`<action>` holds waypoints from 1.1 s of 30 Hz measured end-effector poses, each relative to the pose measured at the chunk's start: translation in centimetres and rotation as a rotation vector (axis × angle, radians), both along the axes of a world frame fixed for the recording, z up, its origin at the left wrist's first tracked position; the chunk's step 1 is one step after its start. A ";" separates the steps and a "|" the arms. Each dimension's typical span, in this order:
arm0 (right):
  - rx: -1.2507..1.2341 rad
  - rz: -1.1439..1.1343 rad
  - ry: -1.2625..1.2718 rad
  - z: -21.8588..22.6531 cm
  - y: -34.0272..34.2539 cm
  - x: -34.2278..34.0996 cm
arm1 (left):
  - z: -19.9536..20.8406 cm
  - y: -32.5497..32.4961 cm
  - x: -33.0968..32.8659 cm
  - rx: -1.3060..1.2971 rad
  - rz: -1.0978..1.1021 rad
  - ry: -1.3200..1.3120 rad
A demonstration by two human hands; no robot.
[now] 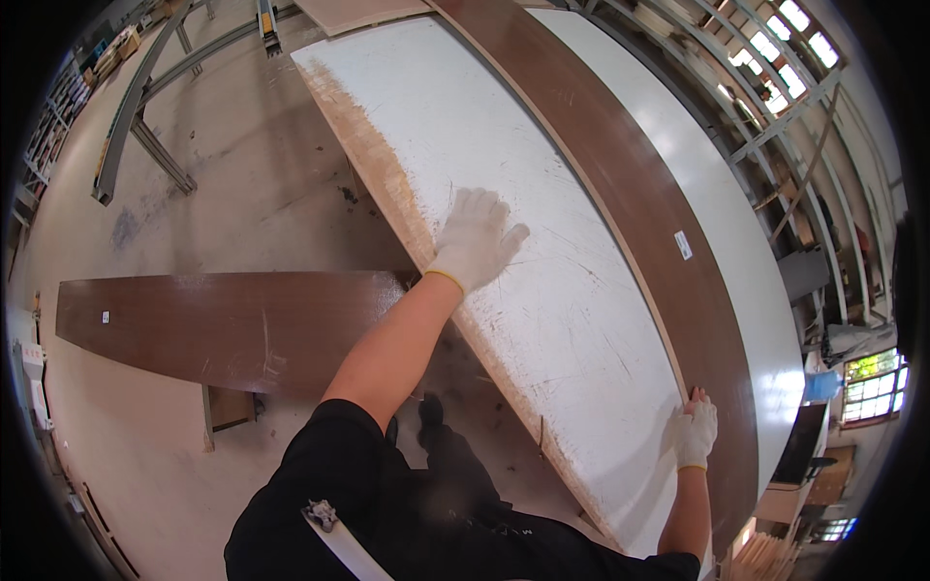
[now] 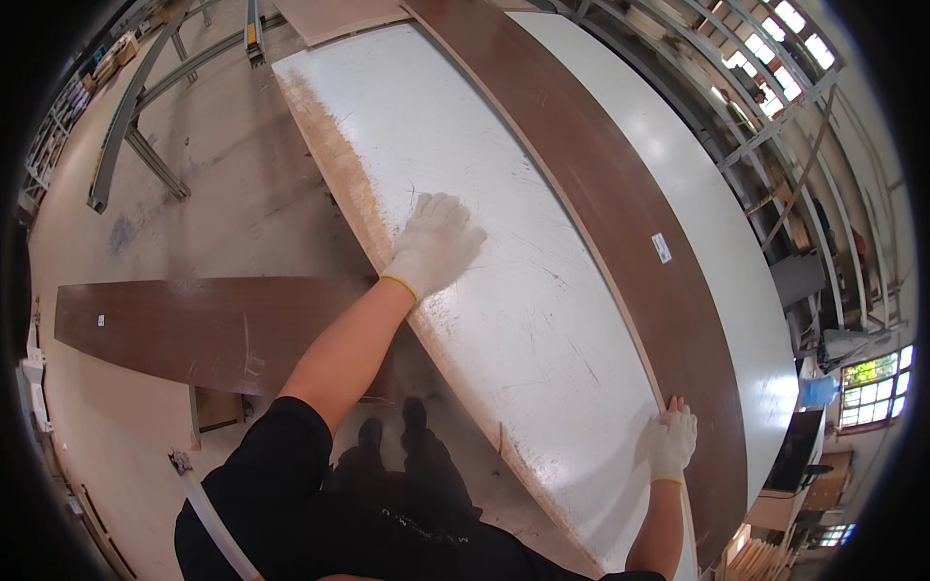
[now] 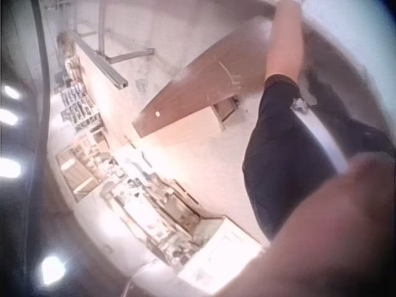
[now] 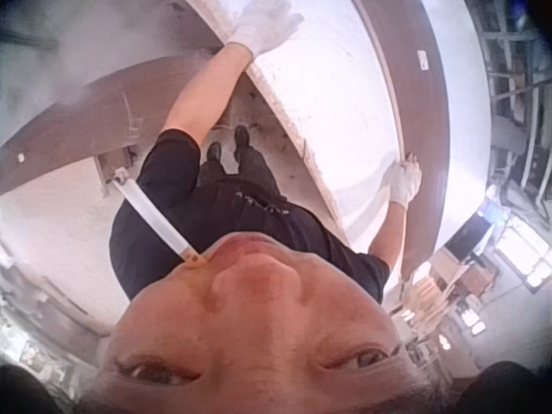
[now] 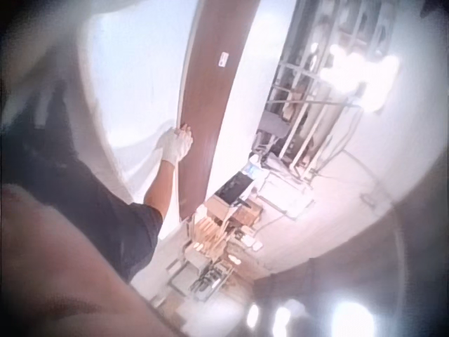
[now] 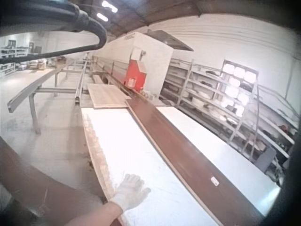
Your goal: The person repeatedly picks up long brown wood panels from a white workbench and stacks them on the floor. They handle each panel with both hands, place it on the growing pile, and return to the bench for the next one. The process continues until the clip ends.
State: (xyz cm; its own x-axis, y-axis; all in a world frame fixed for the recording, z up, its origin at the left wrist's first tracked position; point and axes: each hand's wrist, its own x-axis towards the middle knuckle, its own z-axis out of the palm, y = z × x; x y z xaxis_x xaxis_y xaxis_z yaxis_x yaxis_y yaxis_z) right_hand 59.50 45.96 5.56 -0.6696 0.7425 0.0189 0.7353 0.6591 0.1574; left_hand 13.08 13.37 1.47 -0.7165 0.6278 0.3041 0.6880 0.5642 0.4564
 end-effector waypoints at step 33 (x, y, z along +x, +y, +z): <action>-0.231 0.058 0.550 -3.8 -4.3 14.5 | -7.3 -1.9 50.6 0.612 -0.083 -0.959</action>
State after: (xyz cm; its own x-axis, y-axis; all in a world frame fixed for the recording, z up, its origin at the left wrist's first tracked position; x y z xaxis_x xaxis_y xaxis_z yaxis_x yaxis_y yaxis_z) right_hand 73.97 41.71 1.73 -0.6465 0.7314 0.2169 0.6304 0.6723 -0.3881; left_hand 63.63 11.43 -5.79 -0.7820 0.6186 -0.0754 -0.0682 0.0353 0.9970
